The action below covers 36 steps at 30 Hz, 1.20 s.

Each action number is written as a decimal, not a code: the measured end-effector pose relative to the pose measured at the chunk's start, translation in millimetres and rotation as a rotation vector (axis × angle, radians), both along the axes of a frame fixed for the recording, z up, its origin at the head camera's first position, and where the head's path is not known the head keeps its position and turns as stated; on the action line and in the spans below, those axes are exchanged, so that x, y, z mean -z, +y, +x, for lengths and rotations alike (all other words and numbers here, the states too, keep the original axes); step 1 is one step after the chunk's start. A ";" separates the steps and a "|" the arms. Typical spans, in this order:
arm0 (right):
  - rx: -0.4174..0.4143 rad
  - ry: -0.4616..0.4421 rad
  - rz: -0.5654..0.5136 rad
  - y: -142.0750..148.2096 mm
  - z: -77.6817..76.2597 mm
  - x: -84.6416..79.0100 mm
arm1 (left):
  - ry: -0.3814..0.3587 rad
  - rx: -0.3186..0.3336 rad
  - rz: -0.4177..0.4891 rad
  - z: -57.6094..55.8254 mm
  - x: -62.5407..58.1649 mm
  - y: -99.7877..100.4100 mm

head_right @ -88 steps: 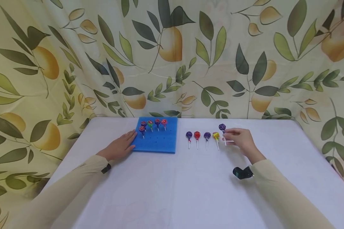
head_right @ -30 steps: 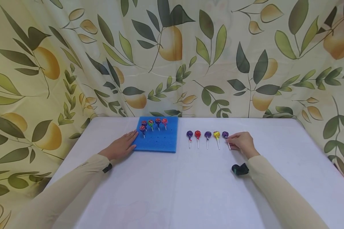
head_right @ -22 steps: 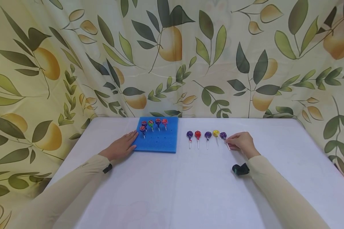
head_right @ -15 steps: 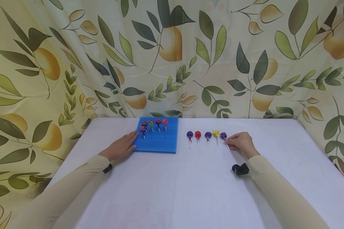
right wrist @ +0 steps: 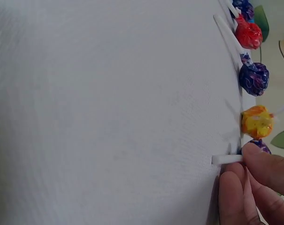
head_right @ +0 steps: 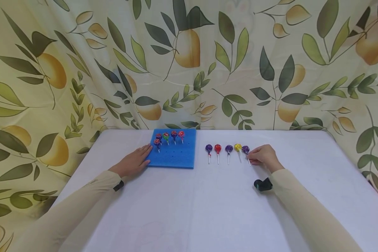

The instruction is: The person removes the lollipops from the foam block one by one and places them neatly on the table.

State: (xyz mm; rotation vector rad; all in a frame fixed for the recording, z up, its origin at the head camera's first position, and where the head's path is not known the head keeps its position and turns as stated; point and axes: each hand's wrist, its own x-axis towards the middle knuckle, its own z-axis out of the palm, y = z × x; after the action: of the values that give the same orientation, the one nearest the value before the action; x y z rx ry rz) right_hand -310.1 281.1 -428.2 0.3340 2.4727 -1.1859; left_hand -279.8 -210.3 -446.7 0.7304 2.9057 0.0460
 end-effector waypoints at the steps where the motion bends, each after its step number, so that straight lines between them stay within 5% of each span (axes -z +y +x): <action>1: -0.002 0.004 -0.001 0.0 -0.2 0.5 | -0.001 0.000 0.000 0.0 0.0 0.1; 16: 0.040 0.002 -0.044 14.1 -5.2 8.4 | 0.009 0.005 -0.003 -0.2 1.7 -0.9; 36: -0.010 -0.001 -0.110 9.1 3.4 -15.8 | 0.015 0.014 0.008 -0.4 1.2 -1.2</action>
State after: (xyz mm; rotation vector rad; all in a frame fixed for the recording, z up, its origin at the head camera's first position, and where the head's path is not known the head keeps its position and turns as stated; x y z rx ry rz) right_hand -306.7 290.2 -412.4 0.2919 2.3935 -1.3108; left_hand -280.2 -211.6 -447.8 0.7554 2.9164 0.0511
